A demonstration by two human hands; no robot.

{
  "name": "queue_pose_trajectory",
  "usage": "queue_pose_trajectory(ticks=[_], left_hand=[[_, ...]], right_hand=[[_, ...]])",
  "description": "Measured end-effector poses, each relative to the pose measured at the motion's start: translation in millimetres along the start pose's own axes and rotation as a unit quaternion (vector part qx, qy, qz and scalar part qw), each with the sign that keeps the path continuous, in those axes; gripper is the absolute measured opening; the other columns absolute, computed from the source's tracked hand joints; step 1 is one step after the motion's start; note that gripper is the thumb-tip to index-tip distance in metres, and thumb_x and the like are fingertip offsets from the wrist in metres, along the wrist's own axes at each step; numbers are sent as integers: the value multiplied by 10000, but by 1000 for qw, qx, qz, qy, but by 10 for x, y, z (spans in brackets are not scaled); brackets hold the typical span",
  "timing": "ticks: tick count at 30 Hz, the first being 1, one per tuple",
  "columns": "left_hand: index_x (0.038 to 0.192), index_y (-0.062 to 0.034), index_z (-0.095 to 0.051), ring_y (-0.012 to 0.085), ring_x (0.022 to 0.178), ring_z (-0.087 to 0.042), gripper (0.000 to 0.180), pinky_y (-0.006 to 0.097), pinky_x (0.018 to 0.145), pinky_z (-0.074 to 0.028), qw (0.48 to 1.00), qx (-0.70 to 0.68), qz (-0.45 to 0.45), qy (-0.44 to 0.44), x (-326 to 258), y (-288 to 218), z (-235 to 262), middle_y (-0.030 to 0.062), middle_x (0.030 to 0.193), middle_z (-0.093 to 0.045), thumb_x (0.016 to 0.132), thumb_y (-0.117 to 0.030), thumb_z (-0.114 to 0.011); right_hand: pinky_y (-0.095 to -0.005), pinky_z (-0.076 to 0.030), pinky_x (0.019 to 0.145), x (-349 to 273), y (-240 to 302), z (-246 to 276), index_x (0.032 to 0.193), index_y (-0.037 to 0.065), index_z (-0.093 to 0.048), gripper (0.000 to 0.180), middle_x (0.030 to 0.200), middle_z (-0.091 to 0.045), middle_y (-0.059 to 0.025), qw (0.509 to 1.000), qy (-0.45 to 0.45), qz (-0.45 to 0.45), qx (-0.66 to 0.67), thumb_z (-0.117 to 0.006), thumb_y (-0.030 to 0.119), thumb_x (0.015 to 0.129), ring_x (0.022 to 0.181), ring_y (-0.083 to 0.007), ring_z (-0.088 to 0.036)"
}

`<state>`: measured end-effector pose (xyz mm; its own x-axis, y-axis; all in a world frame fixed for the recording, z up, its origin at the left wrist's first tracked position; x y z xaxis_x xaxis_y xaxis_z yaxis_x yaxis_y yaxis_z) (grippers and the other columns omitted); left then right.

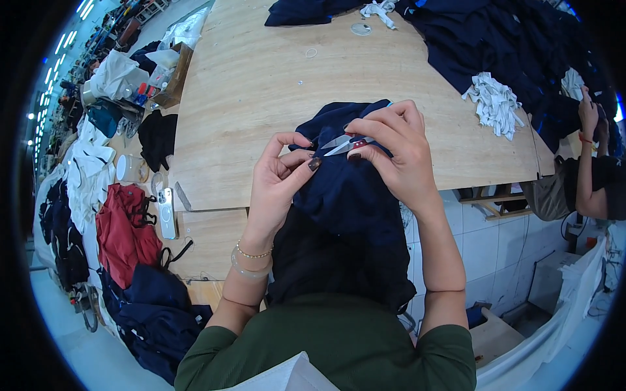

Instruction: Trimming loose threads from blue garments using thread snips in a factory environment.

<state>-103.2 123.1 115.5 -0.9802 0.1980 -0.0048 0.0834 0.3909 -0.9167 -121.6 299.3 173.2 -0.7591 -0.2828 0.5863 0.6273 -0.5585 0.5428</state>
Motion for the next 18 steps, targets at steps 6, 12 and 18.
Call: queue_pose_trajectory(ticks=[6,12,18], left_hand=[[1131,-14,-494,26,839,-567,262,150,740,-446,1000,-8,4,-11,-2,10,8,41,907,-649,900,48,-602],[1159,2,-491,48,874,-614,295,166,795,-472,1000,-13,-1,2,-6,-11,2,81,959,-683,889,68,-591],[1162,5,-490,39,873,-599,279,159,789,-456,1000,19,-5,6,-16,-29,-7,82,956,-688,903,59,-575]], right_hand=[[-337,-393,841,21,35,-2,930,97,-714,248,898,-663,-8,1000,-1,10,-9,-769,134,690,893,-221,-507],[-339,-386,830,15,35,0,931,106,-718,258,890,-662,-1,999,-5,24,-23,-775,169,687,890,-215,-506],[-329,-377,800,53,102,-11,925,120,-726,260,878,-656,14,999,-2,37,-32,-776,183,678,879,-207,-501]])
Point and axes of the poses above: each hand's wrist, its own x-axis towards the middle knuckle, its own z-axis out of the back of the hand, y = z × x, the point moved 6 cm from there along x, towards the middle knuckle
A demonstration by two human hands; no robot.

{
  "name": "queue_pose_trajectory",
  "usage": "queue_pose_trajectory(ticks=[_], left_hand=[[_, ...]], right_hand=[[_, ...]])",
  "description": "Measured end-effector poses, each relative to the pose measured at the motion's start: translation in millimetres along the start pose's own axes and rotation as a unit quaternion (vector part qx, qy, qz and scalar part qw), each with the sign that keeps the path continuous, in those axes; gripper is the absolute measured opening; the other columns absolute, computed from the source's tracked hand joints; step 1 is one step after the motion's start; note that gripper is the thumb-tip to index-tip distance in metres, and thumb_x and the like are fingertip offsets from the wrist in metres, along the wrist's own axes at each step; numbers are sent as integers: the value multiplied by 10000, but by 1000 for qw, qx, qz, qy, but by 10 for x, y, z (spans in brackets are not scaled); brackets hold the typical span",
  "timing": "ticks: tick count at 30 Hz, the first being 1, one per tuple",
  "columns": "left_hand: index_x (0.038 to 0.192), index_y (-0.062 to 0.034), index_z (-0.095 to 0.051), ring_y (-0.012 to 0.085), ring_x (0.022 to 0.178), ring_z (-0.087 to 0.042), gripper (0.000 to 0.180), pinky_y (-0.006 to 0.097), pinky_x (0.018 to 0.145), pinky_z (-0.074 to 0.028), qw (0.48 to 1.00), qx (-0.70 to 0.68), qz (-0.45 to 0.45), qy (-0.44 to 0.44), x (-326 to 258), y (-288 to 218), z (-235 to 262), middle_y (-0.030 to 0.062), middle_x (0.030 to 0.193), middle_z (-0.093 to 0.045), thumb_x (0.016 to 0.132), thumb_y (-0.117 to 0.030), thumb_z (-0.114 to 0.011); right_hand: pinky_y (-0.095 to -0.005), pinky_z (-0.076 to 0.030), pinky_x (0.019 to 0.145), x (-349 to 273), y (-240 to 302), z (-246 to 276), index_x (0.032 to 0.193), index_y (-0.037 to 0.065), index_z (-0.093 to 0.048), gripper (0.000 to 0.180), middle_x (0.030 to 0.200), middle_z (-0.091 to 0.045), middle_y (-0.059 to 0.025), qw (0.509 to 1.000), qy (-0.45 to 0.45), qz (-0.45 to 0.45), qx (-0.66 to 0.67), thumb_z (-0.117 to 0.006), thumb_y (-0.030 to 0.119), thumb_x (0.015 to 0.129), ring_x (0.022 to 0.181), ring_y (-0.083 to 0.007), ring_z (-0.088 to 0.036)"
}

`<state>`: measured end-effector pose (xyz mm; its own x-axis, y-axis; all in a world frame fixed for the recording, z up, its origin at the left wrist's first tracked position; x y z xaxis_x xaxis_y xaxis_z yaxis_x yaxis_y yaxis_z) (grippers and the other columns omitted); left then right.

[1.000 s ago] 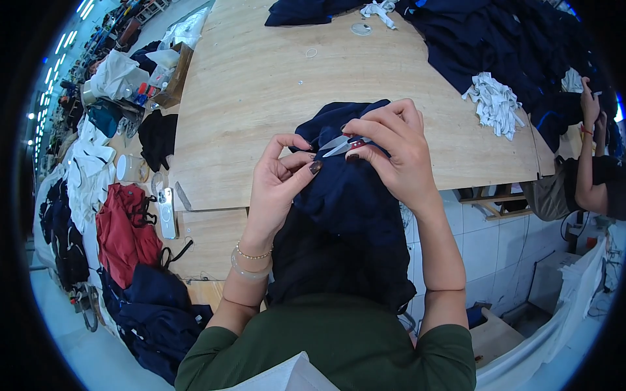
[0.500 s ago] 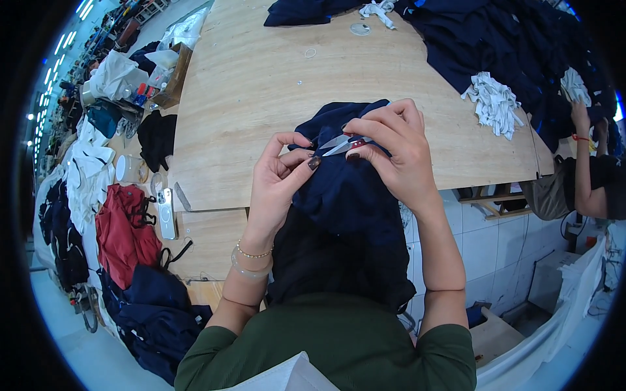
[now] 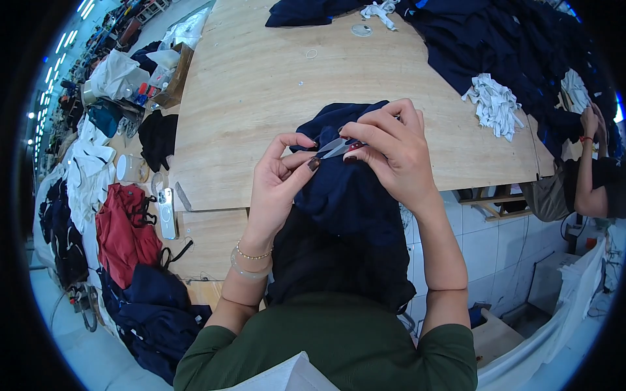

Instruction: Trimming loose threads from blue garments using thread snips in a factory environment.

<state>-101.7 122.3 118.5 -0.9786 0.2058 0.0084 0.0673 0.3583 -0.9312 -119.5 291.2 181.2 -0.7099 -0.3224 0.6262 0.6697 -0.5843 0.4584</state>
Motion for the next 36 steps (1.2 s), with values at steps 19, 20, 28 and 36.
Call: queue_pose_trajectory(ticks=[19,20,28,36], left_hand=[[1201,0,-469,37,849,-587,292,156,760,-447,1000,26,-1,16,-13,-9,3,91,968,-688,924,57,-545],[1201,0,-469,37,849,-587,292,156,760,-447,1000,26,-1,16,-16,-10,7,91,968,-688,924,57,-545],[1201,-2,-470,34,847,-590,290,155,753,-451,999,46,3,15,-31,-23,18,86,963,-689,927,45,-553],[1188,-2,-477,-3,780,-543,267,122,648,-401,1000,-3,-11,-21,-18,-29,15,67,927,-685,937,24,-564]], right_hand=[[-327,-412,735,56,1,-19,895,80,-721,253,848,-638,-6,998,29,53,12,-773,171,665,860,-216,-476],[-327,-412,735,56,-2,-21,895,80,-721,253,848,-638,-6,998,29,53,13,-773,171,665,860,-216,-476],[-337,-391,786,53,-13,-53,905,109,-722,245,856,-646,11,999,37,26,18,-773,146,667,879,-208,-510],[-276,-429,736,-83,-161,-105,976,46,-675,303,860,-617,-43,967,-18,-119,222,-782,133,706,841,-182,-545]])
Point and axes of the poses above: each hand's wrist, its own x-axis towards the middle knuckle, its own z-axis out of the back of the hand, y = z × x, the point moved 6 cm from there along x, towards the middle knuckle
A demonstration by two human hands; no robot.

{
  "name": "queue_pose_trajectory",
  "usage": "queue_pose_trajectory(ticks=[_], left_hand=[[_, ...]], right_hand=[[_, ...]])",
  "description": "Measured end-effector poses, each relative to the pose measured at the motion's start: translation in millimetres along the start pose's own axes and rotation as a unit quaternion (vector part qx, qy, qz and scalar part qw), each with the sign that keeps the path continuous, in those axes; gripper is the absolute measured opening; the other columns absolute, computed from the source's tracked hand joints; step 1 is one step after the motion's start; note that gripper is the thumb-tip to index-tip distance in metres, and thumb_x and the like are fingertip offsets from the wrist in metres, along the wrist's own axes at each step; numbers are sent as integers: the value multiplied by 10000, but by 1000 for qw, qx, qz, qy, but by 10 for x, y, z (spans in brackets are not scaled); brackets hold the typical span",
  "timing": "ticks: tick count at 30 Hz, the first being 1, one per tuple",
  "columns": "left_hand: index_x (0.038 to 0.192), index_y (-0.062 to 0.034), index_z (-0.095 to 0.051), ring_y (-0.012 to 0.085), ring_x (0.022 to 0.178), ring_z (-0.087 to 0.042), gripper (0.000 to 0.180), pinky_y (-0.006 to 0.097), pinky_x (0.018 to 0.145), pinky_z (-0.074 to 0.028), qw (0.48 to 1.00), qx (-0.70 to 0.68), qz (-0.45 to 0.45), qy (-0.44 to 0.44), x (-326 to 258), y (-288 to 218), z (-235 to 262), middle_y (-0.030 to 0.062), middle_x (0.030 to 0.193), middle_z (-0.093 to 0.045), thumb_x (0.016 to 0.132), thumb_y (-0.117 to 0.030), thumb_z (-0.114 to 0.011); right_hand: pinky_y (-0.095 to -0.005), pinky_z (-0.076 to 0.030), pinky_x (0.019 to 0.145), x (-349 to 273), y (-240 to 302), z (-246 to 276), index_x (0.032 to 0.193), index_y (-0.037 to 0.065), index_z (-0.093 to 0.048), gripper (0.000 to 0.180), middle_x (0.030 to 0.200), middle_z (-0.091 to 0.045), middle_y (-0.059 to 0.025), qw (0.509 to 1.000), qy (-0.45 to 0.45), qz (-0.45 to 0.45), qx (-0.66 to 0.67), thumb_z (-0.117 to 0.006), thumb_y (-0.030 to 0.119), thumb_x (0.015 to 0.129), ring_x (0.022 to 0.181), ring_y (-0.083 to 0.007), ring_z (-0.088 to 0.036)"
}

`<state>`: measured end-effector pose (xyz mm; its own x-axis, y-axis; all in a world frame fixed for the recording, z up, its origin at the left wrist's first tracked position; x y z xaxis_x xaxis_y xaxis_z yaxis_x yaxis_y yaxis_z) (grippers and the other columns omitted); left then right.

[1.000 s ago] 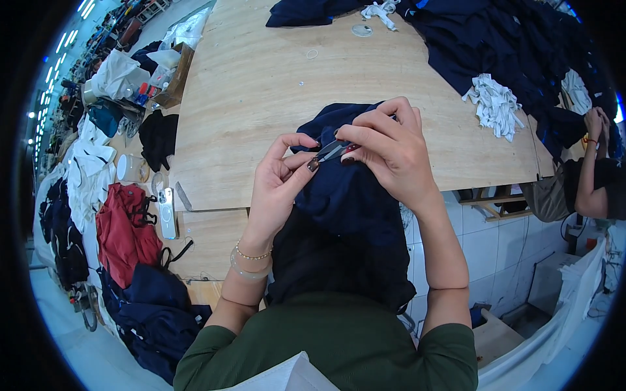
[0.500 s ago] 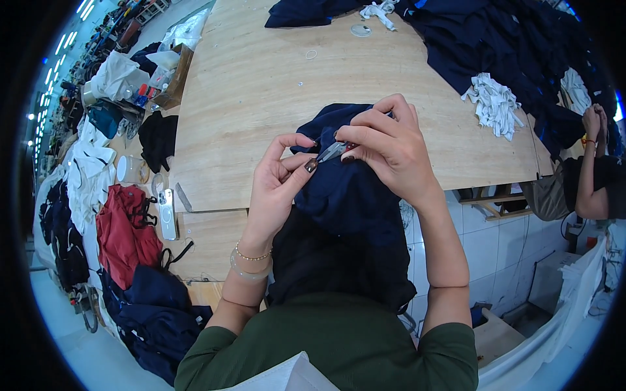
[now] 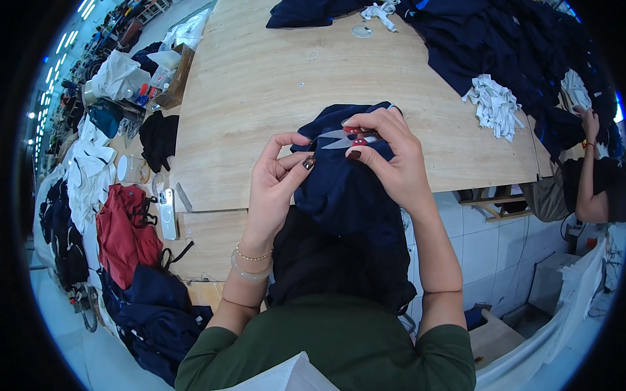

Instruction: Trimming loose threads from blue garments using thread snips in a factory environment.

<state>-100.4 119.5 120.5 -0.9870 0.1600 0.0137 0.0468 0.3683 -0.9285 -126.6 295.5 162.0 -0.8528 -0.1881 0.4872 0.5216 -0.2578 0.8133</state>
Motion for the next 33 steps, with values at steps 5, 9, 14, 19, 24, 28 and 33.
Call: queue_pose_trajectory(ticks=[5,9,14,19,24,28,33], left_hand=[[1191,-4,-479,-3,774,-541,273,125,640,-398,1000,-15,8,-19,8,45,31,62,915,-686,936,13,-575],[1185,-8,-482,-3,768,-541,269,129,630,-396,1000,-11,6,-18,29,42,-15,69,919,-691,934,13,-577],[1174,-7,-487,4,772,-554,258,133,640,-409,999,-17,9,-41,6,45,74,83,930,-696,932,26,-569],[1162,-6,-500,25,802,-575,256,146,696,-436,999,-30,13,-44,27,47,2,80,931,-691,919,40,-566],[1183,-11,-495,77,899,-608,263,194,788,-464,999,39,15,-34,31,167,30,112,998,-692,927,17,-547],[1183,-7,-473,118,877,-655,256,217,765,-493,999,6,6,-52,48,181,-34,127,951,-701,935,16,-531],[1177,-6,-468,104,790,-662,246,196,700,-500,998,-36,39,-33,138,373,-111,116,894,-703,943,3,-545]], right_hand=[[-272,-407,621,-39,188,-95,932,36,-668,260,754,-524,-42,998,24,-10,-56,-746,17,685,733,-177,-529],[-326,-386,566,-109,247,-218,816,13,-661,223,695,-493,-81,979,-13,132,-157,-672,-87,617,678,-252,-496],[-283,-386,580,-104,169,-56,794,-3,-615,167,709,-505,-72,986,-91,83,-114,-642,-111,668,672,-200,-500],[-229,-396,626,-200,-202,313,797,-22,-604,52,743,-544,-34,989,-134,-67,-8,-625,-41,841,708,-94,-518],[-305,-471,593,-203,43,-82,951,52,-691,154,802,-584,-41,994,-70,-7,-85,-717,79,801,671,-145,-555],[-322,-452,581,-245,75,-302,881,30,-643,189,738,-503,-79,983,-97,84,-131,-684,-43,711,652,-245,-550],[-337,-447,570,-326,49,-209,812,39,-596,122,719,-479,-68,958,-115,126,-229,-671,-23,738,656,-242,-557]])
Point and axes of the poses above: each hand's wrist, its own x-axis towards the middle knuckle, its own z-axis out of the back of the hand, y = z × x, the point moved 6 cm from there along x, towards the middle knuckle
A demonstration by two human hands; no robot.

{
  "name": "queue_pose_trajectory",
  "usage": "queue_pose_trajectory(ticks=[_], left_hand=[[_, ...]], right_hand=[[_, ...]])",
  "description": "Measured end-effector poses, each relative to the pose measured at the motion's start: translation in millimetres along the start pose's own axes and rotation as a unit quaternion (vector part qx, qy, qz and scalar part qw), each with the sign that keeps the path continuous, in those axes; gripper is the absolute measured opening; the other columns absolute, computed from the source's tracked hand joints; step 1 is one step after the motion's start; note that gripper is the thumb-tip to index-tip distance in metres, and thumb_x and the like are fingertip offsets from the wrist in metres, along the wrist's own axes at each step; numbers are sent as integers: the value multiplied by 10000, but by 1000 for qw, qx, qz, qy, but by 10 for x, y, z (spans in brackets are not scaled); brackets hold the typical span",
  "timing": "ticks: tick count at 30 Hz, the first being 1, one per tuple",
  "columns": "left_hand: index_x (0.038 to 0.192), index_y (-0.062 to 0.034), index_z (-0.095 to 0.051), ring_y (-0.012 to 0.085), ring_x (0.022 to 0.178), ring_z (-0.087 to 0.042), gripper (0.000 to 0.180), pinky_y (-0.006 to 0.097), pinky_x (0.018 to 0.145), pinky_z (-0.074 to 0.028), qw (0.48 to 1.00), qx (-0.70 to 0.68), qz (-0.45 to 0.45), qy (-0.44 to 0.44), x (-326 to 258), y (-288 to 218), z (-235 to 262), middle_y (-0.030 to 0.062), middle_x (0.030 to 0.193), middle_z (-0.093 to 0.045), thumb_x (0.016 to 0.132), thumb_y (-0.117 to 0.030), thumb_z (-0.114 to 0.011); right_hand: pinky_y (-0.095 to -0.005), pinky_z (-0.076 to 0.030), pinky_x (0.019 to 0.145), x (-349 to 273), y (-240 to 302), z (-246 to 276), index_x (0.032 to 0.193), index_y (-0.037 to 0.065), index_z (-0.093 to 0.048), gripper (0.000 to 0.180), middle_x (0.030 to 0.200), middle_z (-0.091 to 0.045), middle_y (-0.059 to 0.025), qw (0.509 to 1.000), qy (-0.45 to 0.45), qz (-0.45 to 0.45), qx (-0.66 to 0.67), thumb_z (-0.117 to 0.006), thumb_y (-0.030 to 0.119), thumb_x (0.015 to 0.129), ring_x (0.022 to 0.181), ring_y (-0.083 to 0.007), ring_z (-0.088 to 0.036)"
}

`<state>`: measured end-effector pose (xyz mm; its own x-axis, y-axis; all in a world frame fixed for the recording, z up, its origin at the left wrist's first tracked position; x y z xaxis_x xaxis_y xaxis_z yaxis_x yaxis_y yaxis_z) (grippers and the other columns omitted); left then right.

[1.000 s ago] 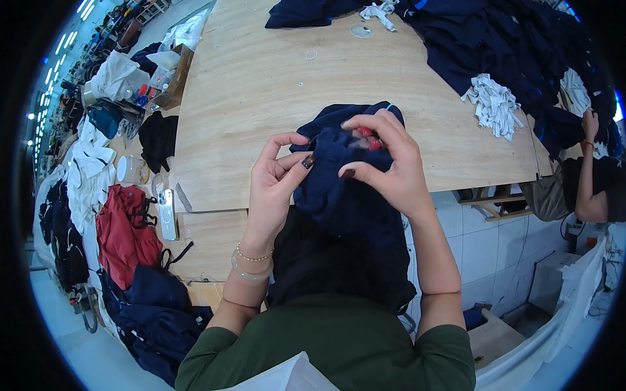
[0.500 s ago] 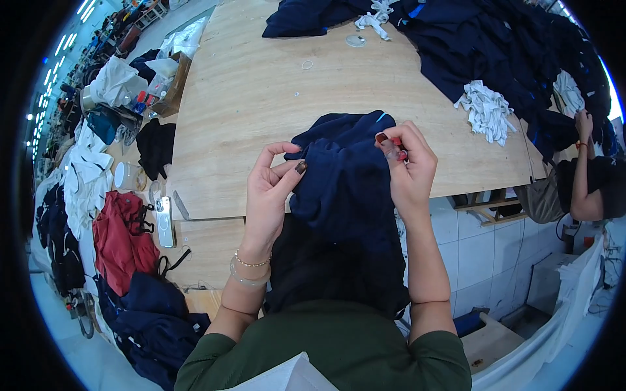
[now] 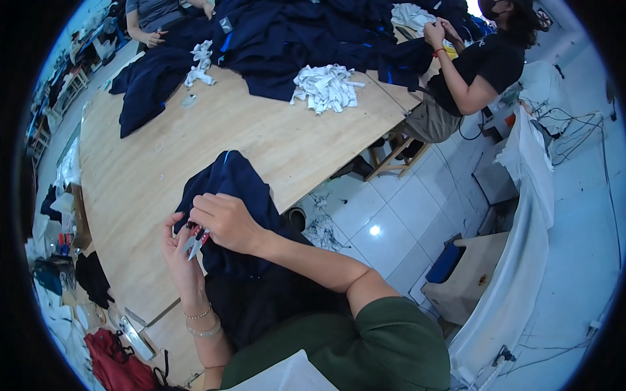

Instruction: Trimming loose threads from blue garments using thread snips in a factory environment.

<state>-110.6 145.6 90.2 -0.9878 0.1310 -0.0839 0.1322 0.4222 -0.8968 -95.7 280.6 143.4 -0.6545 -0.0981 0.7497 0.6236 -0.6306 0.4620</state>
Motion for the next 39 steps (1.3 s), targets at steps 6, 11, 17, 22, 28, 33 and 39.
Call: queue_pose_trajectory(ticks=[6,11,17,22,28,33,39], left_hand=[[1150,-24,-513,30,744,-562,212,131,670,-395,1000,28,-8,-6,-30,-23,-11,6,807,-655,944,-5,-559],[1154,-31,-554,41,793,-560,252,168,716,-411,996,63,13,-65,-90,-61,26,6,863,-659,907,-9,-598],[1185,-16,-546,27,805,-560,285,171,735,-412,1000,-9,8,-16,-153,-164,-158,37,903,-683,908,-2,-611],[1184,7,-526,35,828,-592,270,176,744,-467,1000,-20,-3,-14,-229,-228,-15,84,928,-696,920,24,-581],[1199,15,-516,36,820,-596,293,173,746,-465,999,-39,-3,-24,-242,-261,53,92,928,-698,915,28,-588],[1200,10,-515,39,826,-598,294,172,749,-463,999,-42,-5,-14,-255,-283,43,104,937,-701,915,29,-587],[1201,6,-518,35,819,-591,295,167,741,-455,999,-39,-3,-17,-263,-289,49,99,924,-703,915,29,-588]], right_hand=[[-257,-434,619,-110,-318,-19,845,-7,-561,119,790,-475,-83,954,-20,-203,217,-606,-109,802,701,-178,-534],[-263,-479,742,-220,-589,-17,1032,22,-501,164,879,-588,-74,915,30,-320,243,-604,57,910,830,-117,-580],[-279,-459,715,-123,-466,489,899,7,-610,110,869,-601,-60,955,42,-251,156,-665,-15,807,801,-162,-564],[-303,-438,680,92,-165,383,871,7,-638,181,827,-607,-73,983,51,-127,121,-750,79,747,775,-213,-542],[-308,-431,668,164,-75,332,879,17,-651,241,820,-615,-64,991,70,-78,88,-776,147,720,773,-224,-536],[-319,-425,660,175,-34,284,872,20,-654,244,817,-615,-63,992,76,-61,80,-780,144,705,767,-231,-535],[-325,-429,664,189,-10,294,858,31,-661,241,820,-618,-61,995,71,-36,62,-787,140,683,771,-231,-538]])
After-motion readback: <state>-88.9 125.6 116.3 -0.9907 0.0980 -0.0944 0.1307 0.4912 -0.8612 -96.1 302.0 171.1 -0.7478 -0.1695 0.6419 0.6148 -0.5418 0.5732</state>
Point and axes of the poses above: each hand's wrist, its own x-axis towards the middle knuckle, its own z-axis out of the back of the hand, y = z × x, the point moved 6 cm from there along x, towards the middle knuckle
